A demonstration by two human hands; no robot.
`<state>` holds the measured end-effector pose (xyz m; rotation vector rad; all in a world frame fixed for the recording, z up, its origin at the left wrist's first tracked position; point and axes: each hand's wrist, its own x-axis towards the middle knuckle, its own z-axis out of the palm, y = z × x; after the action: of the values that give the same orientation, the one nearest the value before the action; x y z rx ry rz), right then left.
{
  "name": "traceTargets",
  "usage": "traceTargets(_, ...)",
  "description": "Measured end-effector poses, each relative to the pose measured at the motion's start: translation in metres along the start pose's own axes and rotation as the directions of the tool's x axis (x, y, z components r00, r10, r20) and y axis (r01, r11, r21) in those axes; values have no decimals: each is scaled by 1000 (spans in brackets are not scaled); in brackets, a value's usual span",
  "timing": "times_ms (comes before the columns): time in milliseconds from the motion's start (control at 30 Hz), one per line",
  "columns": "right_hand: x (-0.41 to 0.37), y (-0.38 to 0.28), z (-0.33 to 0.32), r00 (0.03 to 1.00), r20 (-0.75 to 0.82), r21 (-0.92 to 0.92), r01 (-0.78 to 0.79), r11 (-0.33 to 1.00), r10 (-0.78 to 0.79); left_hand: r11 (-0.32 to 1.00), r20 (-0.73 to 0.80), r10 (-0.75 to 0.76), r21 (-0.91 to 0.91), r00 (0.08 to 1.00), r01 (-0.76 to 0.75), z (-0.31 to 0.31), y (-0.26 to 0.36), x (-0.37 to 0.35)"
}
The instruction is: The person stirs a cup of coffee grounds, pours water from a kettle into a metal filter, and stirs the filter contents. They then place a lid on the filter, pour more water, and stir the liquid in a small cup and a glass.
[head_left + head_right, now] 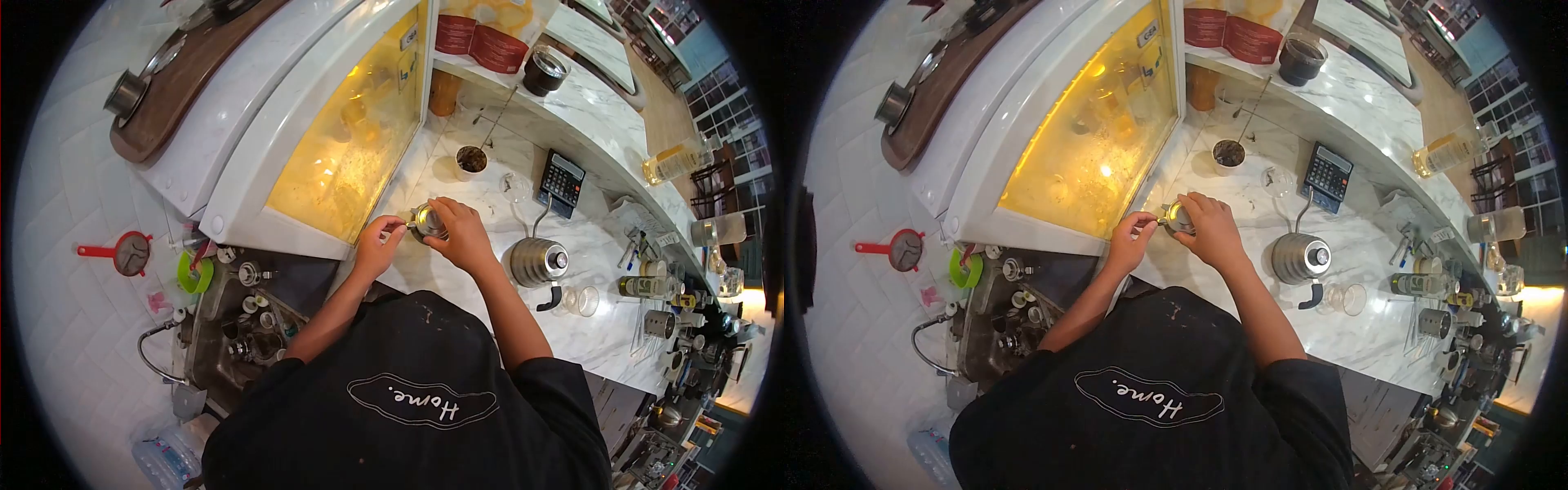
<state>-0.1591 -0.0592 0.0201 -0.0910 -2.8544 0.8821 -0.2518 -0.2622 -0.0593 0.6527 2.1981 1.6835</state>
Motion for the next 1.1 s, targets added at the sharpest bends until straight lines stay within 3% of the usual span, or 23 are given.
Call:
traceTargets(167,4,-7,-3,999,-34,72,-5,997,8,1000,0,-26,-5,1000,26,2,2,0)
traceTargets(267,7,-12,-11,992,2,316,-123,941,129,999,-15,-12,-33,1000,11,4,-2,2)
traceTargets(400,-3,3,-18,963,-213,328,-87,941,163,998,12,-55,0,998,55,3,2,0)
traceTargets(533,-38,44,0,793,-265,536,-351,768,548,997,-4,-62,-37,998,62,5,3,0)
traceTargets(667,-71,85,46,793,-207,230,-530,816,573,990,0,-38,-135,999,38,9,-12,3)
traceTargets(767,-85,95,75,836,-201,-18,-524,852,510,984,-33,-33,-174,999,27,13,-20,5)
traceTargets(900,-91,94,84,857,-185,-104,-504,857,481,997,-45,-32,-76,998,29,13,-10,5)
traceTargets(1100,-95,93,78,868,-228,-94,-470,878,441,977,20,-94,-191,995,96,12,2,4)
